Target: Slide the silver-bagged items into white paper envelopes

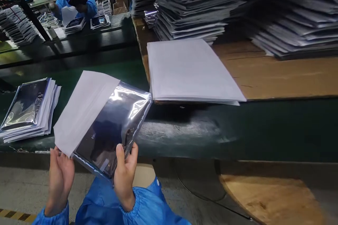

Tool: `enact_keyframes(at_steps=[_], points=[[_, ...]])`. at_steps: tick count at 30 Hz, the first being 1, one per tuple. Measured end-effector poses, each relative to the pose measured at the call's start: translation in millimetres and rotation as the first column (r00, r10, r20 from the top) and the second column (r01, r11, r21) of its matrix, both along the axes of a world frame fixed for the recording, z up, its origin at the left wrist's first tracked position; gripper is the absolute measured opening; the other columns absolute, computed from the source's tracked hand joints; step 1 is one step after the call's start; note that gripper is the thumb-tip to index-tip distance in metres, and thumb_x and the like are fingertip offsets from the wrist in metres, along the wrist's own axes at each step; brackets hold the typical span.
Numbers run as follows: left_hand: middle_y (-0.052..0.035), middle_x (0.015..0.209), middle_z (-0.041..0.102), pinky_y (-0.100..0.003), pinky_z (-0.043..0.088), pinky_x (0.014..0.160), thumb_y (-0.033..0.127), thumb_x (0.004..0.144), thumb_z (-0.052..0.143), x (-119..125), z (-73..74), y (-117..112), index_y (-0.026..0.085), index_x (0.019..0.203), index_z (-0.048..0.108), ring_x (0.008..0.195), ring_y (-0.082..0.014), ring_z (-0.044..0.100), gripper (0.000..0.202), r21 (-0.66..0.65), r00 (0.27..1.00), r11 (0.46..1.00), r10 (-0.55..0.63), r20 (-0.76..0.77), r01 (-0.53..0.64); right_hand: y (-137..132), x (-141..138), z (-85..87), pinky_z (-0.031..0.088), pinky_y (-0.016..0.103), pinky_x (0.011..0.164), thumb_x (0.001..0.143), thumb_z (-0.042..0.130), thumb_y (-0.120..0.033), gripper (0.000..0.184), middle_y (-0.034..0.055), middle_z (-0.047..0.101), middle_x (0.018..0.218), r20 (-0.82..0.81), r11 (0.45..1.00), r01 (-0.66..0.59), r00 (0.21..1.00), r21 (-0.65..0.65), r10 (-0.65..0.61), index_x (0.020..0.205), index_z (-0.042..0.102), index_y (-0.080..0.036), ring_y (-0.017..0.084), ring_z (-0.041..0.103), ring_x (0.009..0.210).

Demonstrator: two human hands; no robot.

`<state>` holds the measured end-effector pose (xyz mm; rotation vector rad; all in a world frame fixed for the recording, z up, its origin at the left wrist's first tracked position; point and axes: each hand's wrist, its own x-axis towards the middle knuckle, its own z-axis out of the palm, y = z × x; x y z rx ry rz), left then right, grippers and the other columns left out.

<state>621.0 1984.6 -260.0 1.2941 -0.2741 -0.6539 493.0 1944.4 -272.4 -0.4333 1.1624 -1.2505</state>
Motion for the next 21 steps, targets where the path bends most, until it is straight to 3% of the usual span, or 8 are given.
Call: enact_keyframes(at_steps=[3,7,9,11,13,14,18,21], points=[[-0.0062,0.119,0.063,-0.03,0.047,0.096,0.057,0.084,0.046,-9,16.8,-11,0.022,0.122,0.054,0.113,-0.0203,0.056,0.053,0.07,0.983,0.995,-0.063,-0.174,0.076,23,2,-1.8,0.048,0.036,0.085,0.075,0.062,-0.052,0.056,0.0037,0.066,0.103,-0.059,1.0,0.029,0.998,0.008,-0.029,0.12,0.044,-0.025,0.02,0.062,0.094],[-0.008,0.121,0.063,-0.035,0.05,0.094,0.055,0.078,0.056,-10,15.0,-6,0.021,0.131,0.046,0.108,-0.0244,0.06,0.064,0.211,0.994,0.972,-0.111,0.005,0.107,46,-46,-28.7,0.047,0.037,0.09,0.066,0.072,-0.047,0.057,0.0059,0.067,0.105,-0.154,0.973,-0.215,0.968,-0.079,0.201,0.116,0.054,-0.025,0.024,0.061,0.102],[-0.0097,0.116,0.065,-0.037,0.051,0.094,0.062,0.069,0.062,-3,2.2,4,0.018,0.13,0.047,0.105,-0.0266,0.062,0.077,0.251,0.987,0.958,-0.155,0.041,0.14,46,-94,-45.0,0.051,0.039,0.084,0.056,0.079,-0.047,0.055,0.008,0.07,0.099,-0.171,0.943,-0.319,0.939,-0.094,0.3,0.104,0.063,-0.024,0.026,0.064,0.093],[-0.0109,0.109,0.068,-0.04,0.049,0.096,0.066,0.058,0.068,5,-15.5,15,0.015,0.124,0.053,0.106,-0.0291,0.061,0.085,0.308,0.975,0.931,-0.218,0.041,0.195,39,-144,-53.9,0.05,0.038,0.083,0.062,0.077,-0.044,0.038,0.0056,0.071,0.088,-0.342,0.997,-0.083,0.937,-0.004,0.077,0.092,0.067,-0.024,0.023,0.066,0.083],[-0.0116,0.105,0.07,-0.043,0.045,0.099,0.066,0.051,0.072,10,-34.8,24,0.014,0.114,0.06,0.108,-0.0311,0.06,0.082,0.398,0.946,0.876,-0.319,0.053,0.273,30,-179,-54.2,0.046,0.039,0.091,0.071,0.07,-0.047,0.032,0.0047,0.07,0.099,-0.352,0.985,0.15,0.92,-0.087,-0.171,0.095,0.066,-0.025,0.021,0.064,0.094],[-0.0119,0.103,0.07,-0.044,0.044,0.1,0.066,0.048,0.074,10,-44.0,27,0.013,0.108,0.063,0.108,-0.0318,0.059,0.08,0.447,0.921,0.834,-0.385,0.053,0.323,26,-188,-53.0,0.045,0.039,0.094,0.073,0.067,-0.048,0.033,0.0051,0.069,0.103,-0.315,0.979,0.169,0.929,-0.11,-0.195,0.098,0.066,-0.025,0.021,0.062,0.1],[-0.0148,0.096,0.071,-0.045,0.048,0.095,0.07,0.043,0.072,-6,-72.7,28,0.012,0.091,0.068,0.102,-0.0341,0.062,0.076,0.551,0.779,0.639,-0.627,-0.032,0.537,18,-184,-57.4,0.049,0.038,0.087,0.072,0.066,-0.054,0.041,0.0069,0.072,0.097,-0.134,0.999,-0.006,0.991,-0.035,0.001,0.097,0.068,-0.021,0.023,0.063,0.097],[-0.0156,0.089,0.072,-0.044,0.051,0.088,0.08,0.045,0.061,-17,-86.5,30,0.012,0.087,0.068,0.098,-0.0344,0.063,0.08,0.574,0.751,0.605,-0.659,-0.029,0.553,23,-173,-70.4,0.051,0.034,0.079,0.071,0.069,-0.05,0.035,0.0049,0.074,0.087,-0.122,1.0,0.019,0.992,-0.004,-0.019,0.086,0.069,-0.018,0.022,0.065,0.089]])
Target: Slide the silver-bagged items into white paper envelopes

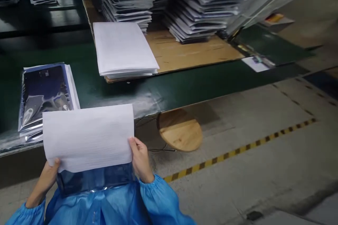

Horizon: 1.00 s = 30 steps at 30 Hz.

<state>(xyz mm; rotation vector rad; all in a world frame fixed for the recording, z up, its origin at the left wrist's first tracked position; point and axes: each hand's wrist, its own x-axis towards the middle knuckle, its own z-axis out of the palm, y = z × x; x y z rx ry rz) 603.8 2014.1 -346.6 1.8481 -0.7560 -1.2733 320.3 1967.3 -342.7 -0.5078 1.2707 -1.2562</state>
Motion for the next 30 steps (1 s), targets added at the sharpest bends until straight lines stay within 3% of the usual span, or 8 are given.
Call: enact_keyframes(at_steps=[3,6,12,16,19,22,26,30], points=[[-0.0142,0.084,0.072,-0.042,0.053,0.082,0.085,0.05,0.051,-4,-10.7,4,0.013,0.087,0.068,0.096,-0.0333,0.064,0.083,-0.027,0.999,0.999,0.037,0.038,-0.036,10,1,-10.9,0.052,0.031,0.072,0.071,0.07,-0.048,0.033,0.0034,0.074,0.082,0.027,0.999,0.042,0.999,0.014,-0.043,0.085,0.069,-0.017,0.02,0.066,0.082],[-0.0138,0.081,0.072,-0.042,0.053,0.081,0.085,0.05,0.052,-9,-18.1,12,0.012,0.085,0.068,0.093,-0.0334,0.064,0.082,0.009,1.0,1.0,-0.02,-0.008,0.02,20,-5,-20.0,0.053,0.03,0.067,0.068,0.073,-0.047,0.037,0.0024,0.074,0.078,-0.001,0.992,0.109,0.994,0.066,-0.109,0.088,0.068,-0.017,0.019,0.067,0.075],[-0.0153,0.094,0.071,-0.043,0.046,0.094,0.079,0.054,0.057,-24,-25.2,33,0.01,0.09,0.068,0.099,-0.032,0.063,0.078,0.106,0.982,0.984,-0.13,-0.136,0.145,50,-14,-41.5,0.052,0.03,0.065,0.067,0.07,-0.052,0.052,0.0066,0.075,0.091,-0.259,0.957,0.238,0.947,0.169,-0.19,0.104,0.067,-0.015,0.021,0.067,0.077],[-0.0128,0.094,0.072,-0.045,0.043,0.098,0.075,0.057,0.059,-19,-34.7,41,0.013,0.092,0.069,0.101,-0.0319,0.063,0.072,0.152,0.974,0.972,-0.152,-0.165,0.177,71,-11,-52.1,0.052,0.032,0.074,0.067,0.066,-0.057,0.055,0.0115,0.072,0.102,-0.539,0.926,0.341,0.817,0.163,-0.206,0.099,0.071,-0.012,0.026,0.066,0.09],[-0.0123,0.095,0.072,-0.047,0.04,0.101,0.073,0.057,0.061,-15,-44.4,43,0.012,0.094,0.069,0.107,-0.0331,0.06,0.072,0.177,0.975,0.969,-0.143,-0.169,0.173,80,-6,-58.1,0.052,0.035,0.078,0.066,0.064,-0.06,0.059,0.0129,0.072,0.1,-0.538,0.915,0.351,0.819,0.199,-0.198,0.099,0.071,-0.011,0.027,0.066,0.091],[-0.0135,0.101,0.071,-0.046,0.037,0.104,0.073,0.059,0.06,-13,-46.8,49,0.011,0.096,0.069,0.111,-0.033,0.058,0.073,0.236,0.963,0.943,-0.19,-0.19,0.233,89,-7,-62.9,0.052,0.038,0.079,0.063,0.067,-0.058,0.058,0.0117,0.073,0.097,-0.474,0.913,0.308,0.867,0.269,-0.154,0.098,0.071,-0.012,0.028,0.066,0.09],[-0.013,0.11,0.068,-0.045,0.035,0.106,0.067,0.068,0.057,-12,-37.4,64,0.012,0.101,0.067,0.112,-0.032,0.057,0.065,0.299,0.94,0.9,-0.259,-0.221,0.318,102,-16,-65.7,0.05,0.041,0.083,0.062,0.071,-0.055,0.053,0.0095,0.074,0.095,-0.348,0.92,0.145,0.938,0.363,-0.011,0.095,0.071,-0.012,0.029,0.065,0.092],[-0.0135,0.122,0.062,-0.045,0.034,0.106,0.059,0.067,0.065,-6,-32.1,71,0.014,0.108,0.064,0.117,-0.0316,0.053,0.061,0.298,0.947,0.904,-0.257,-0.193,0.306,103,-28,-60.0,0.049,0.039,0.086,0.065,0.073,-0.049,0.052,0.008,0.073,0.094,-0.073,0.921,-0.07,0.992,0.382,0.105,0.104,0.066,-0.014,0.025,0.066,0.091]])
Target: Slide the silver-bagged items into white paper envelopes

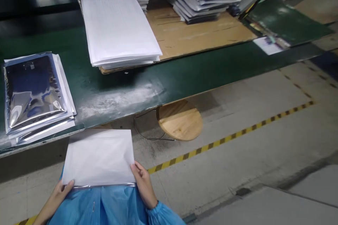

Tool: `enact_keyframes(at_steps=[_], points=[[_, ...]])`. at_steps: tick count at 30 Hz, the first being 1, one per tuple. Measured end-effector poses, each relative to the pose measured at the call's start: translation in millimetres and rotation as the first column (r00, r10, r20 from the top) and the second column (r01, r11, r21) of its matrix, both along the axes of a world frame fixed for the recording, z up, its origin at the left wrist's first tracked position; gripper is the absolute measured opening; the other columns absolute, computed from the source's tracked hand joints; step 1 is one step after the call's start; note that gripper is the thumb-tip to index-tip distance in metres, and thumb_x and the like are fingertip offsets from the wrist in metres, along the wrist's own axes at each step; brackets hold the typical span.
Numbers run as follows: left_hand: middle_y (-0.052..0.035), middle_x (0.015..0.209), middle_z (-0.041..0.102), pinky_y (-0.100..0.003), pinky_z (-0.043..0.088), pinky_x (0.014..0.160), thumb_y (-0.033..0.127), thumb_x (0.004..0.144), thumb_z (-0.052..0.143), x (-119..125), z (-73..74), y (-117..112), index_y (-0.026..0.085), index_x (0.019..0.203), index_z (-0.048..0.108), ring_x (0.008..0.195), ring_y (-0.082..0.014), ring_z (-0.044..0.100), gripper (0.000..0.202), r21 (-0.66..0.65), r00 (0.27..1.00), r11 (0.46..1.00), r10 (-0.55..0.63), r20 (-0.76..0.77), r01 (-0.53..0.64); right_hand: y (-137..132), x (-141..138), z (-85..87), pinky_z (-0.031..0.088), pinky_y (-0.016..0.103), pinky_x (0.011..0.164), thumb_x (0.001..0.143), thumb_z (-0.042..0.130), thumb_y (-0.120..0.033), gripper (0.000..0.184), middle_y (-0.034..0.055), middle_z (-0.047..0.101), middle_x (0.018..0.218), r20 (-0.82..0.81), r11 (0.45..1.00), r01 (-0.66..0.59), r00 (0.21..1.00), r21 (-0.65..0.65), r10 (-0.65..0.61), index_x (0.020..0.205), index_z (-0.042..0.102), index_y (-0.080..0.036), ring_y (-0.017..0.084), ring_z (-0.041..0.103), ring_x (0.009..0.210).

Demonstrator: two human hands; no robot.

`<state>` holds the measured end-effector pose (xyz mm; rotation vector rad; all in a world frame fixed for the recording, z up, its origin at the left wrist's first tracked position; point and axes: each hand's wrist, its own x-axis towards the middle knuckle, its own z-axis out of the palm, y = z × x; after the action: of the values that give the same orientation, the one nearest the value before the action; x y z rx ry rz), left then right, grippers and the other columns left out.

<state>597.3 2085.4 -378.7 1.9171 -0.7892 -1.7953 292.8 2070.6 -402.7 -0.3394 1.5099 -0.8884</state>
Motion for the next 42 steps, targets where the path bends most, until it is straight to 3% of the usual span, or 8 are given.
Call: enact_keyframes(at_steps=[5,15,22,28,31,34,38,42], points=[[-0.0123,0.117,0.065,-0.042,0.045,0.097,0.047,0.057,0.077,-1,-0.8,-8,0.016,0.114,0.058,0.108,-0.0297,0.06,0.068,-0.082,0.994,0.992,0.103,0.021,-0.101,-8,-6,15.5,0.049,0.043,0.086,0.051,0.085,-0.033,0.081,0.0065,0.072,0.099,0.192,0.992,-0.088,0.976,-0.086,0.103,0.124,0.05,-0.021,0.025,0.067,0.092],[-0.0091,0.072,0.073,-0.042,0.051,0.083,0.052,0.06,0.072,-28,-13.3,-13,0.016,0.075,0.066,0.078,-0.0286,0.069,0.039,-0.1,0.968,0.968,0.238,0.083,-0.229,-14,-7,7.6,0.052,0.041,0.082,0.059,0.082,-0.034,0.046,0.0084,0.074,0.092,0.148,0.996,-0.086,0.985,-0.02,0.088,0.098,0.067,-0.015,0.022,0.068,0.082],[-0.0116,0.108,0.069,-0.036,0.047,0.092,0.039,0.055,0.077,-20,-18.5,-31,0.013,0.101,0.062,0.102,-0.0255,0.063,0.055,-0.232,0.969,0.944,0.246,0.029,-0.233,-6,-14,-0.3,0.052,0.033,0.081,0.065,0.078,-0.034,0.044,0.0086,0.074,0.09,0.203,0.983,-0.182,0.961,-0.032,0.185,0.103,0.065,-0.015,0.019,0.069,0.08],[-0.0039,0.058,0.066,-0.03,0.048,0.061,0.036,0.061,0.064,-33,-36.6,-26,0.016,0.059,0.061,0.057,-0.0191,0.06,0.02,-0.237,0.951,0.945,0.267,0.156,-0.226,-3,-5,-20.4,0.052,0.027,0.061,0.056,0.08,-0.048,0.045,0.0053,0.071,0.062,-0.049,0.997,-0.064,0.997,0.037,0.066,0.081,0.066,-0.013,0.017,0.064,0.057],[-0.0016,0.043,0.056,-0.03,0.045,0.054,0.039,0.068,0.056,-40,-38.6,-26,0.02,0.046,0.052,0.046,-0.0171,0.052,0.029,-0.259,0.953,0.944,0.251,0.17,-0.202,-3,-1,-25.8,0.047,0.025,0.055,0.061,0.075,-0.053,0.039,-0.0001,0.063,0.049,-0.132,0.998,-0.035,0.991,-0.046,0.028,0.065,0.06,-0.017,0.013,0.057,0.049],[-0.0046,0.064,0.067,-0.033,0.049,0.069,0.043,0.066,0.06,-41,-39.1,-33,0.018,0.067,0.062,0.066,-0.0217,0.062,0.025,-0.313,0.939,0.925,0.284,0.195,-0.215,-2,-7,-24.6,0.049,0.029,0.061,0.066,0.069,-0.057,0.042,0.0018,0.064,0.052,-0.115,0.992,-0.11,0.988,-0.057,0.103,0.07,0.064,-0.016,0.017,0.06,0.054],[-0.0101,0.117,0.063,-0.037,0.043,0.095,0.045,0.061,0.067,-38,-32.7,-39,0.019,0.111,0.058,0.11,-0.0279,0.057,0.057,-0.37,0.94,0.902,0.299,0.166,-0.222,-5,-41,-8.0,0.049,0.041,0.087,0.068,0.072,-0.049,0.057,0.0097,0.072,0.097,0.118,0.934,-0.346,0.927,-0.092,0.355,0.114,0.061,-0.018,0.024,0.067,0.088],[-0.011,0.112,0.065,-0.041,0.045,0.093,0.05,0.06,0.068,-44,-3.1,-36,0.018,0.107,0.059,0.106,-0.0304,0.058,0.057,-0.389,0.96,0.908,0.231,0.156,-0.155,-16,-71,2.8,0.041,0.045,0.097,0.074,0.069,-0.046,0.071,0.0112,0.061,0.125,0.249,0.915,-0.391,0.88,-0.102,0.404,0.137,0.04,-0.028,0.024,0.058,0.112]])
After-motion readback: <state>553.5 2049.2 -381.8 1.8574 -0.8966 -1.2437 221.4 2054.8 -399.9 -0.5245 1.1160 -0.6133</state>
